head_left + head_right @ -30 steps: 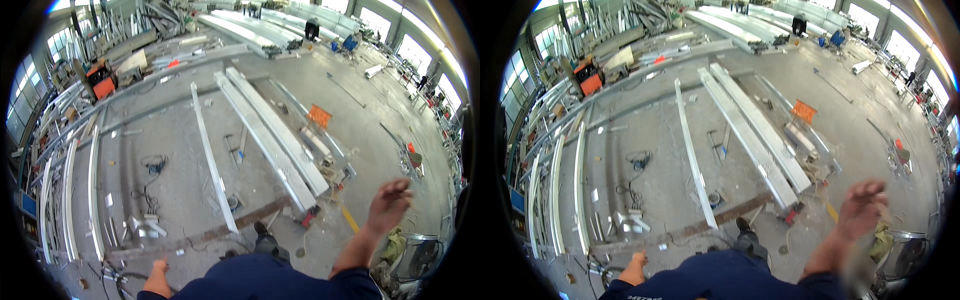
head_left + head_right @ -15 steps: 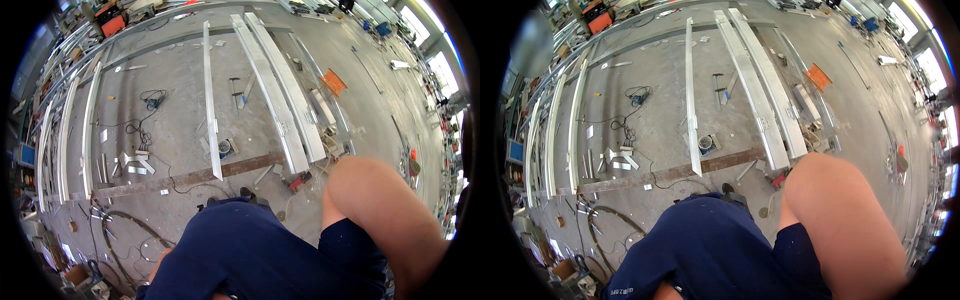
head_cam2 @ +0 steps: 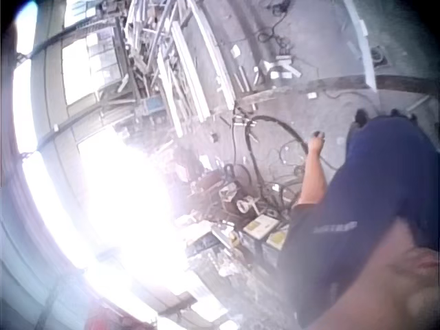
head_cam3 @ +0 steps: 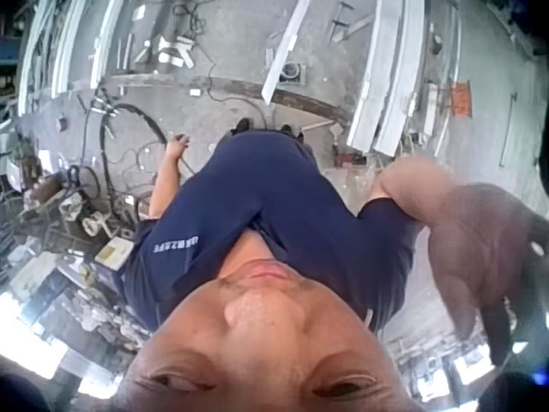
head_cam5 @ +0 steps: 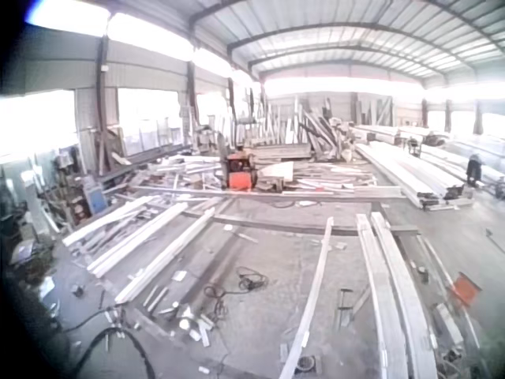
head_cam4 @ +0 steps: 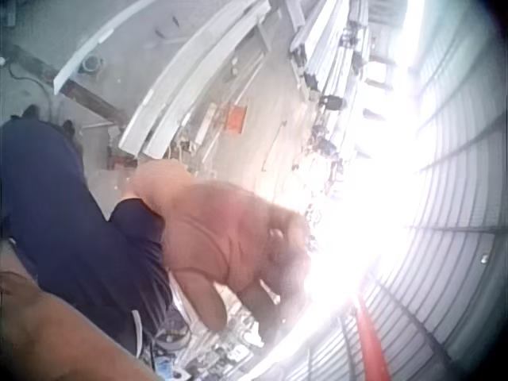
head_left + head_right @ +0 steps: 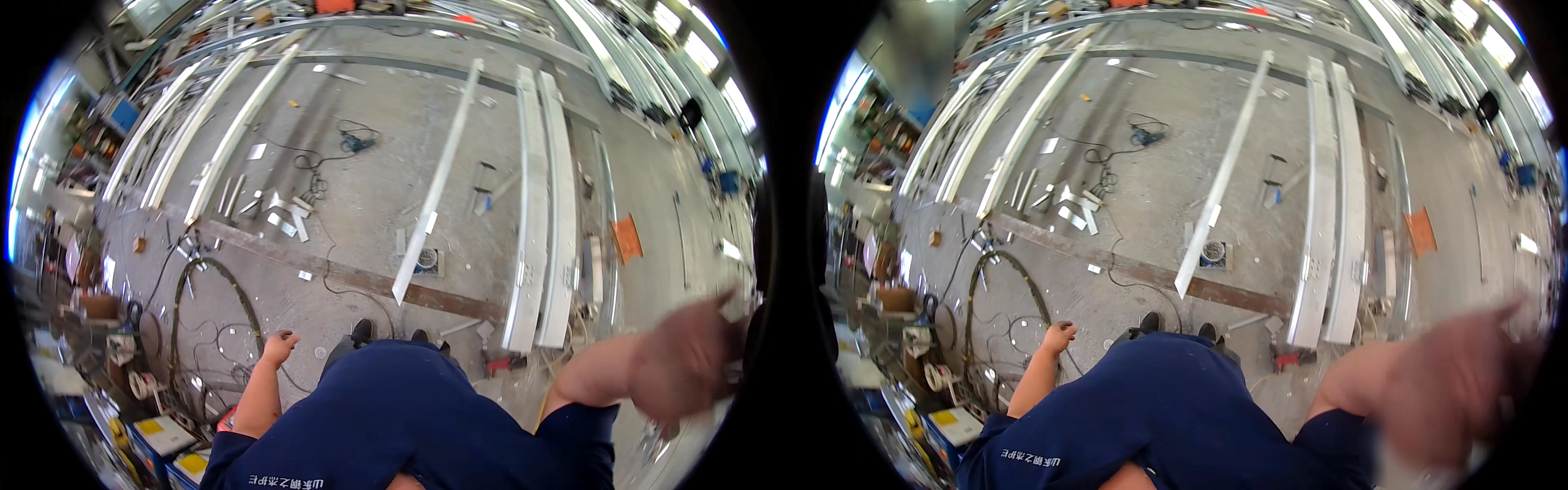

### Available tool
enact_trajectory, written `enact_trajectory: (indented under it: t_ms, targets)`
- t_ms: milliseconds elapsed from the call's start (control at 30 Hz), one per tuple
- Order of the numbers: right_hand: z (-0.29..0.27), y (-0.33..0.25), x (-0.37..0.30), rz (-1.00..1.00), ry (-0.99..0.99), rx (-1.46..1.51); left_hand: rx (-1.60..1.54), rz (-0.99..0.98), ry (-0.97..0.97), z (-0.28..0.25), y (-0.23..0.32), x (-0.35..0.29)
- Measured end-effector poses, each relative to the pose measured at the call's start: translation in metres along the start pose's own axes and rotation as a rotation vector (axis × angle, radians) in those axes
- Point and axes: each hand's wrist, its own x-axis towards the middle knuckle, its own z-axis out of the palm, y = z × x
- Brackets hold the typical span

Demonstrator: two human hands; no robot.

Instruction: The person handles long metal profiles in a workshop, picking them up and arranging them on a metal frame. They use a tape measure to check dimensions and align the pieces on the floor.

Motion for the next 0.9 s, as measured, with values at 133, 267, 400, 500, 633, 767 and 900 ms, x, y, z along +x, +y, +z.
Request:
enact_trajectory:
  t_ms: [133, 267, 400, 500, 633, 767, 900]
  targets:
    - [-0.021, 0.062, -0.177, 1.047, -0.647, -0.206, 0.2, -0.102, -0.072, -0.004, 0.041, -0.06]
    - [-0.097, 0.034, -0.406, 0.905, -2.252, -0.257, 0.34, -0.34, 0.147, -0.015, -0.028, -0.1]
    - [-0.16, -0.06, -0.496, 1.627, -2.285, 0.176, 0.259, -0.585, 0.221, -0.013, -0.119, -0.137]
    - [-0.17, -0.089, -0.497, 1.555, -2.216, 0.057, 0.069, -0.778, -0.02, -0.017, -0.126, -0.144]
    - [-0.171, -0.071, -0.495, 1.536, -2.165, -0.114, -0.004, -0.733, -0.297, -0.019, -0.149, -0.115]
    - [-0.138, -0.058, -0.47, 2.172, -1.21, -0.353, -0.069, -0.407, -0.108, -0.031, -0.139, -0.037]
    - [-0.109, -0.063, -0.463, 2.142, -1.091, -0.349, -0.216, -0.27, -0.039, -0.066, -0.106, 0.001]
